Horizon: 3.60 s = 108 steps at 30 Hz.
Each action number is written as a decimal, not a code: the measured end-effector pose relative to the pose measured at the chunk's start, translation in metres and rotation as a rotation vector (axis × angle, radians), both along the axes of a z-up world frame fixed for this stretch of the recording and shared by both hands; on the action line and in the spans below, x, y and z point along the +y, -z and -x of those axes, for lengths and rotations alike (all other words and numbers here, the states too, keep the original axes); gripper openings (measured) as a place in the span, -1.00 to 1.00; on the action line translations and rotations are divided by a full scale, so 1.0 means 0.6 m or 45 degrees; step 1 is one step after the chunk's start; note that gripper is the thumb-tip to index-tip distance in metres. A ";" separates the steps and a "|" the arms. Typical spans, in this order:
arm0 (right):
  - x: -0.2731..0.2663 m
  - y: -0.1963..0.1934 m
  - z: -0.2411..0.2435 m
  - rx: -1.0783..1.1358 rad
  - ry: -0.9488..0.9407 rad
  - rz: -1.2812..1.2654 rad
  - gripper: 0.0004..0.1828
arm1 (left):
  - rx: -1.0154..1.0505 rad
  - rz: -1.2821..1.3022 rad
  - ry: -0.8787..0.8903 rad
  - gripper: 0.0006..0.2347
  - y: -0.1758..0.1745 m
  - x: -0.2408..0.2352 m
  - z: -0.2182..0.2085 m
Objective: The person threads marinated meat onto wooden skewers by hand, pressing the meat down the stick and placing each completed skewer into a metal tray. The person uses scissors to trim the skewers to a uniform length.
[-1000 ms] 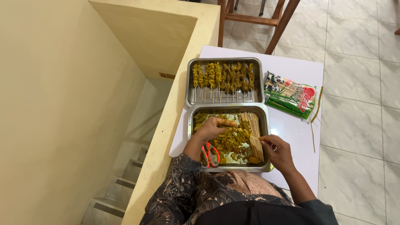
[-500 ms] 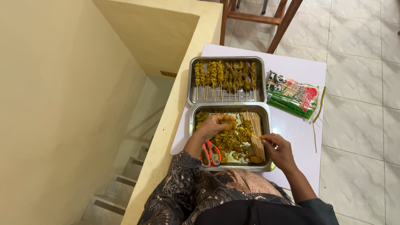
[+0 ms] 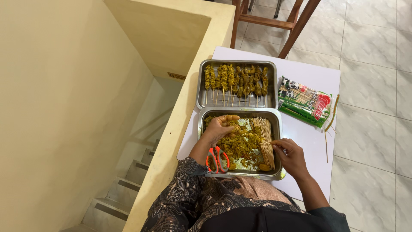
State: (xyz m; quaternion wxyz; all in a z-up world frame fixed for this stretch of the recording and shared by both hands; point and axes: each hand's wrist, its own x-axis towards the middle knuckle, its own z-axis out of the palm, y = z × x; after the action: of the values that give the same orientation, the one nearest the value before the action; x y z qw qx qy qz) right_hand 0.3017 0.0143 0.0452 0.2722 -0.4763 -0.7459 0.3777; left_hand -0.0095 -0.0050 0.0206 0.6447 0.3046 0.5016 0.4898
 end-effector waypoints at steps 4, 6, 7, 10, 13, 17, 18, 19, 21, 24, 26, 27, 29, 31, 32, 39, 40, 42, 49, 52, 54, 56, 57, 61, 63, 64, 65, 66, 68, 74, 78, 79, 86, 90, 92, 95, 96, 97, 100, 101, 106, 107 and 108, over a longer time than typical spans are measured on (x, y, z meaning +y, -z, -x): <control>-0.001 -0.021 0.009 -0.097 0.007 -0.117 -0.84 | 0.233 -0.023 -0.015 -0.68 -0.018 -0.004 -0.006; -0.001 -0.031 0.014 -0.121 0.013 -0.184 -0.84 | 0.369 -0.016 0.007 -0.68 -0.025 -0.004 -0.008; -0.002 -0.036 0.015 -0.139 0.016 -0.186 -0.85 | 0.420 -0.085 -0.003 -0.68 -0.028 -0.004 -0.011; -0.003 -0.047 0.021 -0.207 0.028 -0.194 -0.86 | 0.578 -0.225 -0.022 -0.70 -0.039 -0.005 -0.021; -0.004 -0.047 0.022 -0.259 0.033 -0.215 -0.87 | 0.767 -0.214 0.003 -0.73 -0.050 -0.008 -0.033; 0.000 -0.029 0.014 -0.147 0.007 -0.187 -0.85 | 0.775 -0.201 0.040 -0.71 -0.059 -0.006 -0.039; 0.003 -0.022 0.011 -0.105 0.001 -0.160 -0.84 | 0.698 -0.200 0.034 -0.70 -0.059 -0.004 -0.038; 0.005 -0.014 0.006 -0.062 0.002 -0.118 -0.84 | 0.597 -0.145 0.057 -0.67 -0.058 -0.001 -0.036; 0.007 0.005 -0.004 0.023 0.002 -0.032 -0.84 | 0.395 -0.033 0.103 -0.60 -0.053 0.002 -0.024; 0.009 0.032 -0.016 0.148 0.017 0.146 -0.82 | -0.056 0.016 0.153 -0.57 -0.044 0.001 -0.016; 0.008 0.044 -0.022 0.202 0.019 0.172 -0.83 | -0.184 0.010 0.164 -0.57 -0.041 -0.002 -0.012; 0.008 0.048 -0.024 0.228 0.020 0.185 -0.83 | -0.248 0.008 0.170 -0.57 -0.039 -0.003 -0.013; 0.006 0.051 -0.027 0.242 0.026 0.193 -0.83 | -0.257 0.035 0.145 -0.57 -0.038 0.000 -0.016; 0.005 0.050 -0.026 0.243 0.028 0.187 -0.84 | -0.211 0.066 0.126 -0.57 -0.037 0.003 -0.021; 0.006 0.048 -0.025 0.236 0.029 0.176 -0.84 | -0.160 0.084 0.121 -0.58 -0.035 0.006 -0.024; 0.005 0.016 -0.019 0.113 0.047 0.030 -0.83 | 0.325 -0.132 -0.041 -0.60 -0.027 0.013 -0.039; 0.006 0.011 -0.019 0.105 0.049 0.018 -0.83 | 0.315 -0.160 -0.034 -0.59 -0.028 0.014 -0.039; 0.007 0.005 -0.018 0.089 0.052 -0.004 -0.83 | 0.293 -0.213 -0.020 -0.58 -0.032 0.015 -0.038; 0.009 -0.014 -0.014 -0.021 0.057 -0.039 -0.84 | 0.375 -0.146 0.037 -0.57 -0.056 0.014 -0.033; 0.011 -0.019 -0.012 0.002 0.018 -0.177 -0.85 | 0.335 -0.202 0.028 -0.60 -0.056 0.012 -0.033; 0.011 -0.025 -0.010 -0.058 0.015 -0.231 -0.85 | 0.320 -0.223 0.009 -0.61 -0.057 0.014 -0.034; 0.011 -0.032 -0.007 -0.124 0.016 -0.320 -0.88 | 0.392 -0.188 0.028 -0.62 -0.058 0.015 -0.036; 0.011 -0.035 -0.006 -0.157 0.017 -0.365 -0.89 | 0.427 -0.172 0.039 -0.62 -0.057 0.015 -0.037; 0.008 -0.042 -0.001 -0.219 0.053 -0.382 -0.88 | 0.528 -0.291 -0.039 -0.67 -0.046 0.010 -0.059; 0.008 -0.040 -0.001 -0.191 0.069 -0.352 -0.87 | 0.525 -0.347 -0.077 -0.68 -0.038 0.012 -0.069; 0.008 -0.039 -0.002 -0.160 0.074 -0.328 -0.86 | 0.507 -0.362 -0.103 -0.68 -0.035 0.013 -0.070; 0.009 -0.037 -0.003 -0.129 0.078 -0.306 -0.85 | 0.490 -0.378 -0.130 -0.68 -0.031 0.016 -0.070; 0.010 -0.034 -0.005 -0.098 0.082 -0.283 -0.85 | 0.472 -0.394 -0.156 -0.68 -0.027 0.018 -0.070; 0.010 -0.028 -0.008 -0.037 0.111 -0.208 -0.83 | 0.331 -0.298 -0.143 -0.69 -0.022 0.021 -0.067; 0.007 -0.015 -0.013 0.057 0.124 -0.127 -0.82 | 0.069 -0.084 -0.101 -0.75 -0.004 0.025 -0.063; 0.000 -0.023 -0.004 0.035 0.158 -0.205 -0.81 | -0.071 0.041 -0.181 -0.80 0.005 0.025 -0.075; -0.003 -0.026 0.000 0.044 0.167 -0.249 -0.82 | -0.115 0.040 -0.211 -0.80 0.006 0.026 -0.079; -0.020 -0.054 0.032 0.070 0.210 -0.494 -0.83 | -0.291 0.048 -0.258 -0.79 0.011 0.034 -0.092; -0.025 -0.068 0.045 0.060 0.237 -0.492 -0.83 | -0.166 0.121 -0.242 -0.78 -0.003 0.047 -0.091; -0.027 -0.073 0.050 0.082 0.273 -0.420 -0.84 | -0.185 0.049 -0.217 -0.77 -0.020 0.054 -0.093; -0.023 -0.082 0.057 0.168 0.333 -0.223 -0.82 | -0.217 -0.028 -0.228 -0.73 -0.053 0.061 -0.100; -0.021 -0.086 0.060 0.206 0.352 -0.143 -0.81 | -0.228 -0.049 -0.240 -0.72 -0.065 0.062 -0.103; -0.017 -0.089 0.062 0.234 0.341 -0.159 -0.82 | -0.224 -0.090 -0.246 -0.70 -0.077 0.064 -0.107; -0.009 -0.100 0.070 0.314 0.313 -0.208 -0.81 | -0.177 -0.198 -0.264 -0.66 -0.114 0.068 -0.121; -0.006 -0.105 0.075 0.336 0.305 -0.226 -0.80 | -0.140 -0.223 -0.275 -0.66 -0.126 0.068 -0.124; 0.001 -0.124 0.090 0.396 0.270 -0.204 -0.79 | -0.095 -0.300 -0.357 -0.65 -0.160 0.066 -0.129; 0.002 -0.126 0.090 0.420 0.248 -0.198 -0.79 | -0.092 -0.305 -0.367 -0.64 -0.160 0.065 -0.130; 0.004 -0.127 0.089 0.443 0.227 -0.192 -0.79 | -0.090 -0.311 -0.377 -0.63 -0.159 0.064 -0.131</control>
State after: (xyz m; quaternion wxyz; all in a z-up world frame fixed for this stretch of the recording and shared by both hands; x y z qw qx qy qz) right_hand 0.2483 0.0169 0.1211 0.4642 -0.4461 -0.6688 0.3717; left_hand 0.0692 0.0337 0.1161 0.5412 0.2861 0.4549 0.6468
